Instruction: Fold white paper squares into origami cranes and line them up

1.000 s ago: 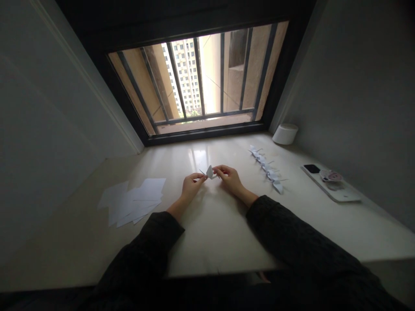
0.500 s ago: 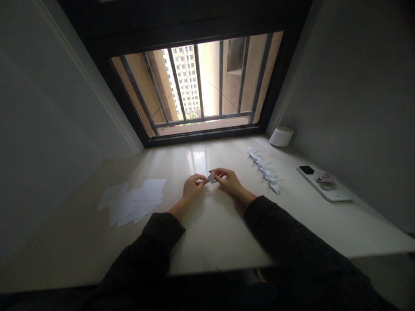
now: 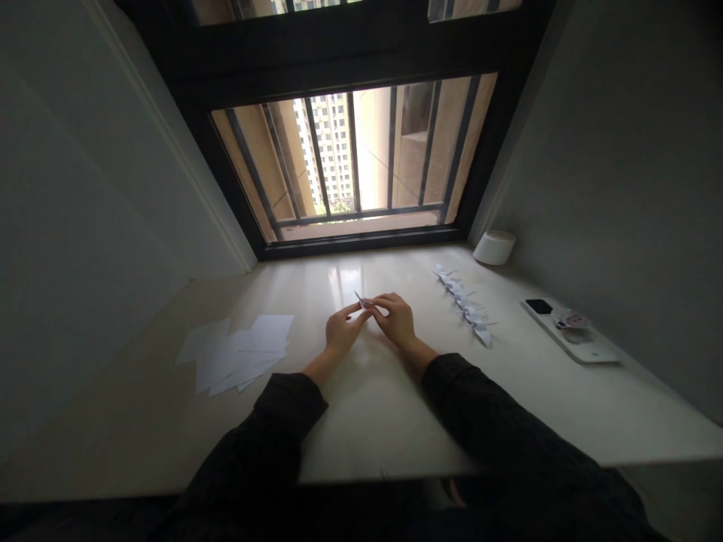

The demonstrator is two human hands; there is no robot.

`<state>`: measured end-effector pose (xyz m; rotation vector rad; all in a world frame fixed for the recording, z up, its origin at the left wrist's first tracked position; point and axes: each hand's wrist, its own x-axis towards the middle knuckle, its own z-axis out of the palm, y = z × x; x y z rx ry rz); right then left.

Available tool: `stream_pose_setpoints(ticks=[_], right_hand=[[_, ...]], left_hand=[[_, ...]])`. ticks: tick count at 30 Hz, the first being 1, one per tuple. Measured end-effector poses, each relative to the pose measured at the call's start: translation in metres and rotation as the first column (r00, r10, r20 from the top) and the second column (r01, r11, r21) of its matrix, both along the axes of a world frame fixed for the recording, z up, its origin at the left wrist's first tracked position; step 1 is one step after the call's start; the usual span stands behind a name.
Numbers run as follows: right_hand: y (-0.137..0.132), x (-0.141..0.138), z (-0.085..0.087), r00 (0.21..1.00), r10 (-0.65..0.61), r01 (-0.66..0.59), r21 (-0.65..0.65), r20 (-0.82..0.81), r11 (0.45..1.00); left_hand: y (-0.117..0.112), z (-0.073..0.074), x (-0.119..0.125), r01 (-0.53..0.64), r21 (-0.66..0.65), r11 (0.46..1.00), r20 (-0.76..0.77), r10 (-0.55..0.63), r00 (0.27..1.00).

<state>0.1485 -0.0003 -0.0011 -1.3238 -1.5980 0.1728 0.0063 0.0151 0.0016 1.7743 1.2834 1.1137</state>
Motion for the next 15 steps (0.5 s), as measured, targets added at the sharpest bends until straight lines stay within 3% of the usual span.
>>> stream_pose_setpoints(ticks=[6,15], right_hand=[[0.008,0.003,-0.009,0.99,-0.005,-0.002,-0.046,-0.139,0.999],[0.018,0.003,-0.007,0.923,-0.04,-0.027,-0.166,-0.384,0.986]], left_hand=[[0.002,0.002,0.006,0.005,0.008,1.0,-0.044,-0.004,0.999],[0.014,0.001,0.007,-0.133,0.034,0.991,-0.198,0.137,0.971]])
